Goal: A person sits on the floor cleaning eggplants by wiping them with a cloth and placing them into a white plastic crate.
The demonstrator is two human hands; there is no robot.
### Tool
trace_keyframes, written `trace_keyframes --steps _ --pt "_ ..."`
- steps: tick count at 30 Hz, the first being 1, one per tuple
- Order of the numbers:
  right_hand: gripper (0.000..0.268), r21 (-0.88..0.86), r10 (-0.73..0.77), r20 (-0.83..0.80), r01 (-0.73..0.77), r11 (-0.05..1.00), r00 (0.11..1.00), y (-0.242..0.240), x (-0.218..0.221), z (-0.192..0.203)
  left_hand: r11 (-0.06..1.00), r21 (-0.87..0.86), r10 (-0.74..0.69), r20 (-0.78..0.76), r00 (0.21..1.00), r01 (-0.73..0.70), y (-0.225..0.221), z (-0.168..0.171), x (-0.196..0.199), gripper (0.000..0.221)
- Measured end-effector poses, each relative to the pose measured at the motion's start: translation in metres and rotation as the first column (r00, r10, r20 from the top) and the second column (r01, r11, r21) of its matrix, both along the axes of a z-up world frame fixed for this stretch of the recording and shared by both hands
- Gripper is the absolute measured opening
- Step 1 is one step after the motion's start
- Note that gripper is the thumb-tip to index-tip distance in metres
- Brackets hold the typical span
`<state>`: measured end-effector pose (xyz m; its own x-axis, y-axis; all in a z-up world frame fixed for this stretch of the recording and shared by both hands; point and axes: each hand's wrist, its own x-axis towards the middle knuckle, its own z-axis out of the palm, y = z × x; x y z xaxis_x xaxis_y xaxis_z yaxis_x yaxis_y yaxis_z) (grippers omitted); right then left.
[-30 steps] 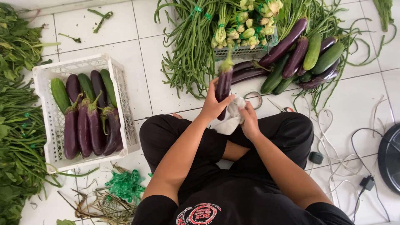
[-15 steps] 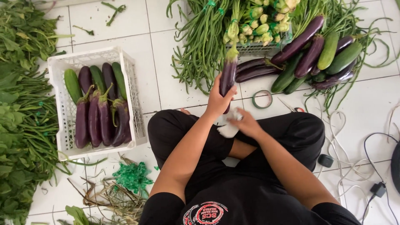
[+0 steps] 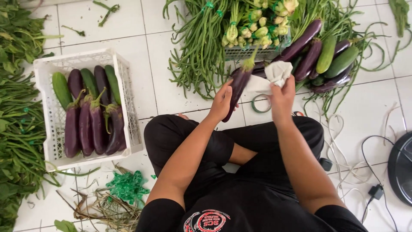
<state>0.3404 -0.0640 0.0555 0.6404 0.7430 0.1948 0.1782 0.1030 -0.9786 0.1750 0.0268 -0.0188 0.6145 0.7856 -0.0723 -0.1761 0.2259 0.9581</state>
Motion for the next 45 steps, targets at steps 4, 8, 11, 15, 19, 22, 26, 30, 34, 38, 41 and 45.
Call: trace_keyframes --steps 4,8,11,15,19,22,26,30,34,38,41,45 --pt "0.042 0.088 -0.020 0.293 -0.006 0.996 0.956 0.015 -0.023 -0.025 0.990 -0.124 -0.060 0.040 0.997 0.064 0.002 -0.007 0.001 0.057" --pt "0.043 0.051 0.036 0.632 -0.088 0.995 0.774 0.005 -0.059 -0.055 0.974 -0.201 0.108 0.028 0.994 -0.100 0.006 0.010 -0.012 0.059" --pt "0.050 -0.160 0.259 0.520 -0.205 0.965 0.814 -0.022 -0.091 -0.061 0.965 -0.191 0.192 0.033 0.981 -0.183 0.011 0.016 -0.017 0.063" --pt "0.053 -0.252 0.313 0.323 -0.238 0.938 0.893 -0.046 -0.095 -0.083 0.919 -0.347 0.264 0.181 0.947 -0.189 0.017 -0.003 -0.009 0.049" --pt "0.058 -0.170 0.313 -0.138 -0.333 0.927 0.940 -0.057 -0.072 -0.090 0.933 -0.347 0.202 0.285 0.937 -0.096 0.006 0.007 -0.002 0.046" --pt "0.023 -0.217 0.345 -0.227 -0.393 0.893 0.911 -0.059 -0.056 -0.093 0.957 -0.287 0.133 0.343 0.930 -0.031 0.000 -0.003 0.002 0.068" --pt "0.015 -0.282 0.320 -0.304 -0.406 0.870 0.897 -0.056 -0.058 -0.076 0.996 -0.088 0.057 0.360 0.931 -0.027 0.000 0.023 -0.002 0.071" --pt "0.011 -0.319 0.140 -0.191 -0.196 0.927 0.972 -0.057 -0.049 -0.060 0.995 0.024 0.092 0.215 0.972 -0.099 0.007 0.006 -0.006 0.065" --pt "0.012 -0.179 -0.149 -0.041 0.140 0.974 0.988 -0.041 -0.034 -0.063 0.992 0.074 0.097 0.101 0.990 -0.105 0.010 0.002 -0.012 0.054" --pt "0.016 0.148 -0.244 0.140 0.224 0.963 0.960 -0.013 -0.024 -0.018 1.000 -0.017 0.011 0.159 0.987 -0.009 0.007 -0.002 -0.004 0.040" --pt "0.036 0.337 -0.180 0.258 0.087 0.938 0.949 0.010 -0.030 0.012 0.996 -0.024 -0.078 0.181 0.980 0.084 0.002 -0.012 -0.001 0.046" --pt "0.048 0.122 0.126 0.510 -0.217 0.968 0.851 0.028 -0.051 -0.007 0.970 0.208 -0.126 -0.015 0.992 0.126 -0.011 0.001 -0.011 0.070"
